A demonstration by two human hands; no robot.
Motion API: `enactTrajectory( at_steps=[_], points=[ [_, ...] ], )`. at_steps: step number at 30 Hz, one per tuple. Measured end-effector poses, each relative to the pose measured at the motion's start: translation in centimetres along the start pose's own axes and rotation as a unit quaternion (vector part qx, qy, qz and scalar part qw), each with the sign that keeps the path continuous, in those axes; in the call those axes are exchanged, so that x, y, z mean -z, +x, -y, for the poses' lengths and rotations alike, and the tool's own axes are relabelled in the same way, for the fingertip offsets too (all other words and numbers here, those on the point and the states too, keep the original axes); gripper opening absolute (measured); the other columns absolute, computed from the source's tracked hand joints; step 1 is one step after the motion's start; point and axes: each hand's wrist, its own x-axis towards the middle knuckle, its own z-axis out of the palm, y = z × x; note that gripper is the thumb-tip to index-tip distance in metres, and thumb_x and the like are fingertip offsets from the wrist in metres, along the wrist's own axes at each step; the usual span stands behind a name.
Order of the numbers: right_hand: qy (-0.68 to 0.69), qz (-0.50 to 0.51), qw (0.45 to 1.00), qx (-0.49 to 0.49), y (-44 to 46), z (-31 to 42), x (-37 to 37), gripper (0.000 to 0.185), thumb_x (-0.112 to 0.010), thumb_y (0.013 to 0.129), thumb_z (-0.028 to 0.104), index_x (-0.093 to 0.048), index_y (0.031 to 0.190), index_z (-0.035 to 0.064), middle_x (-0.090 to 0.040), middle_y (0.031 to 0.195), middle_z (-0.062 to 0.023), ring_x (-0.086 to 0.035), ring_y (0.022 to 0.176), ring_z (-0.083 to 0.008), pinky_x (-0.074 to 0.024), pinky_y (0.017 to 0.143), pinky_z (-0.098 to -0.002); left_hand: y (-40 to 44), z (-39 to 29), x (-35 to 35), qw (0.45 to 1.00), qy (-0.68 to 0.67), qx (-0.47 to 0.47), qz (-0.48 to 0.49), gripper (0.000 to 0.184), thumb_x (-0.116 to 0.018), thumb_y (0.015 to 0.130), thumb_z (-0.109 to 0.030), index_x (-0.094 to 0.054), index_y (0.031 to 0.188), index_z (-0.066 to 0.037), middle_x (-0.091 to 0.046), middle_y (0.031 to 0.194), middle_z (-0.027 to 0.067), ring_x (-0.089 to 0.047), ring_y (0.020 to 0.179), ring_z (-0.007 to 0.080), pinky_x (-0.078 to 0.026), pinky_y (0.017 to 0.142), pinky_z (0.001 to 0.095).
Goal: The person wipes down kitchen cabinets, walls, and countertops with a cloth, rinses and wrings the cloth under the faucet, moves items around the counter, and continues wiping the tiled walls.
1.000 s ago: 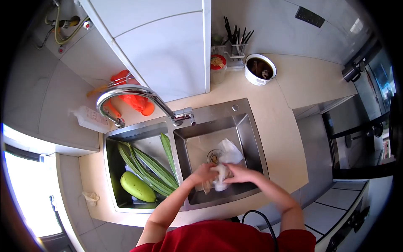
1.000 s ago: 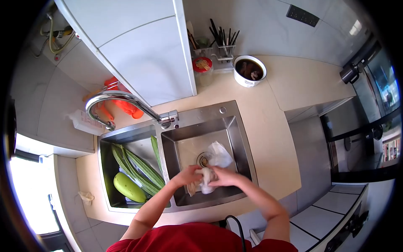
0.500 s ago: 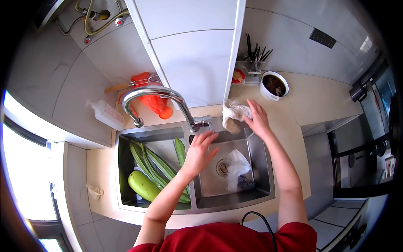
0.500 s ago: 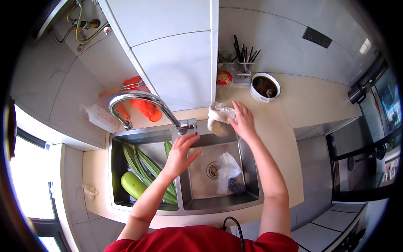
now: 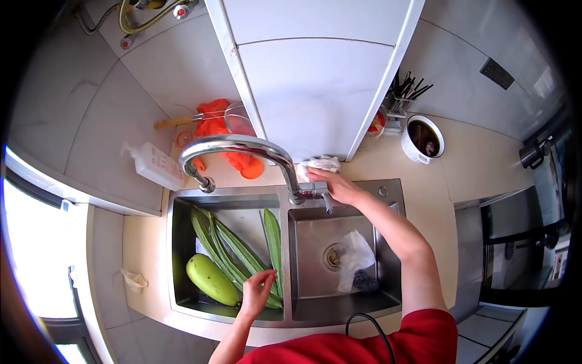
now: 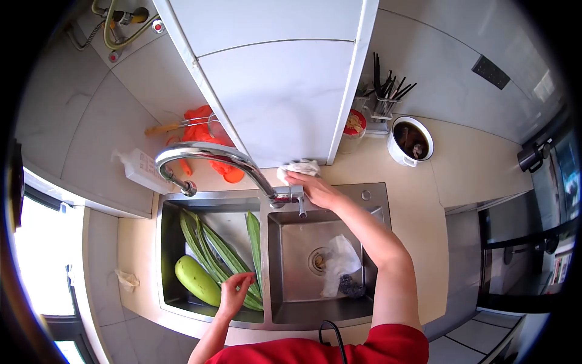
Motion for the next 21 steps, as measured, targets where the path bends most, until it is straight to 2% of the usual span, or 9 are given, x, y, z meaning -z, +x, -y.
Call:
enactTrajectory(
  at_steps=[2,7,8,10,11,12,14,16,21],
  points=[
    [0.061,0.052,0.996,0.046,1.3,-0.9,0.2,0.05,-0.044,0.086,-0.004,-0.047,0.13,0.0199,-0.039,0.14,-0.0082,-0.041,0.126,-0.0257,-0.0306,0.107,-0.0312,1.8,-0.7,-0.6,1.0,0.022,-0.005,0.004,0.016,-0.056,0.087,-0.005,-0.065,0.099,0.001,-0.068,0.083,0.0105,-0.066,0.081,0.0146,-0.05,0.071,0.0254],
    [0.074,0.082,0.994,0.012,0.5,-1.3,1.0,0.037,-0.034,0.095,0.024,-0.048,0.13,0.0242,-0.039,0.14,0.0017,-0.037,0.129,-0.0224,-0.0276,0.108,-0.0314,8.0,-3.3,-2.5,0.995,0.059,-0.084,-0.015,0.017,-0.057,0.086,-0.004,-0.065,0.099,0.0,-0.068,0.084,0.013,-0.067,0.079,0.0171,-0.05,0.072,0.0272],
    [0.077,0.079,0.994,0.009,-0.5,-1.2,1.4,0.037,-0.034,0.095,0.024,-0.048,0.13,0.0242,-0.039,0.14,0.0017,-0.037,0.129,-0.0224,-0.0276,0.108,-0.0314,9.0,-3.9,-2.5,0.994,0.05,-0.088,-0.03,0.017,-0.057,0.086,-0.003,-0.066,0.099,0.0,-0.068,0.084,0.0125,-0.067,0.079,0.0175,-0.05,0.072,0.0271],
    [0.086,0.06,0.991,-0.081,-2.3,-0.8,2.6,0.036,-0.033,0.096,0.022,-0.051,0.127,0.0214,-0.043,0.137,-0.001,-0.04,0.126,-0.0226,-0.028,0.107,-0.0315,9.9,-4.8,-1.6,0.992,0.042,-0.108,-0.055,0.017,-0.056,0.085,-0.003,-0.065,0.099,0.0,-0.068,0.084,0.0119,-0.067,0.08,0.0171,-0.05,0.073,0.0267],
    [0.094,0.012,0.995,-0.036,-4.3,-3.0,2.7,0.036,-0.039,0.092,0.016,-0.054,0.125,0.0182,-0.048,0.133,-0.0047,-0.043,0.124,-0.0233,-0.0293,0.107,-0.0317,9.7,-5.1,-0.8,0.992,0.052,-0.103,-0.058,0.017,-0.056,0.085,-0.003,-0.065,0.099,0.0,-0.068,0.084,0.0116,-0.067,0.08,0.0168,-0.05,0.072,0.0262],
    [-0.052,-0.012,0.998,-0.024,-6.4,-4.5,3.7,0.042,-0.045,0.084,0.006,-0.054,0.124,0.016,-0.049,0.132,-0.0067,-0.044,0.123,-0.0227,-0.031,0.106,-0.0317,9.6,-5.3,-0.1,0.991,0.059,-0.1,-0.061,0.017,-0.056,0.085,-0.003,-0.065,0.099,0.0,-0.067,0.084,0.0114,-0.066,0.08,0.0165,-0.05,0.072,0.0257],
    [-0.044,-0.069,0.993,-0.089,-10.7,-7.0,5.6,0.048,-0.045,0.078,-0.005,-0.056,0.121,0.0138,-0.05,0.131,-0.0051,-0.049,0.118,-0.0222,-0.0378,0.102,-0.0306,8.7,-4.1,1.1,0.993,0.062,-0.085,-0.06,0.017,-0.055,0.086,-0.002,-0.065,0.099,0.0,-0.067,0.081,0.0108,-0.066,0.076,0.0148,-0.05,0.071,0.0242],
    [0.014,-0.154,0.973,-0.173,-13.3,-6.5,7.3,0.044,-0.05,0.076,-0.007,-0.059,0.114,0.0112,-0.054,0.124,-0.0093,-0.052,0.113,-0.0245,-0.042,0.097,-0.0315,7.7,-2.5,1.5,0.996,0.047,-0.058,-0.05,0.017,-0.055,0.086,-0.002,-0.064,0.1,0.0,-0.067,0.079,0.01,-0.065,0.075,0.0135,-0.05,0.07,0.0242],
    [-0.16,-0.283,0.936,-0.137,-13.6,-2.1,0.8,0.039,-0.05,0.077,-0.008,-0.063,0.108,0.0107,-0.059,0.114,-0.0122,-0.056,0.106,-0.028,-0.0429,0.096,-0.0345,5.9,0.1,-0.7,0.999,-0.04,-0.028,0.002,0.017,-0.054,0.088,-0.004,-0.064,0.1,0.002,-0.067,0.08,0.0093,-0.065,0.076,0.013,-0.051,0.069,0.023]
  ],
)
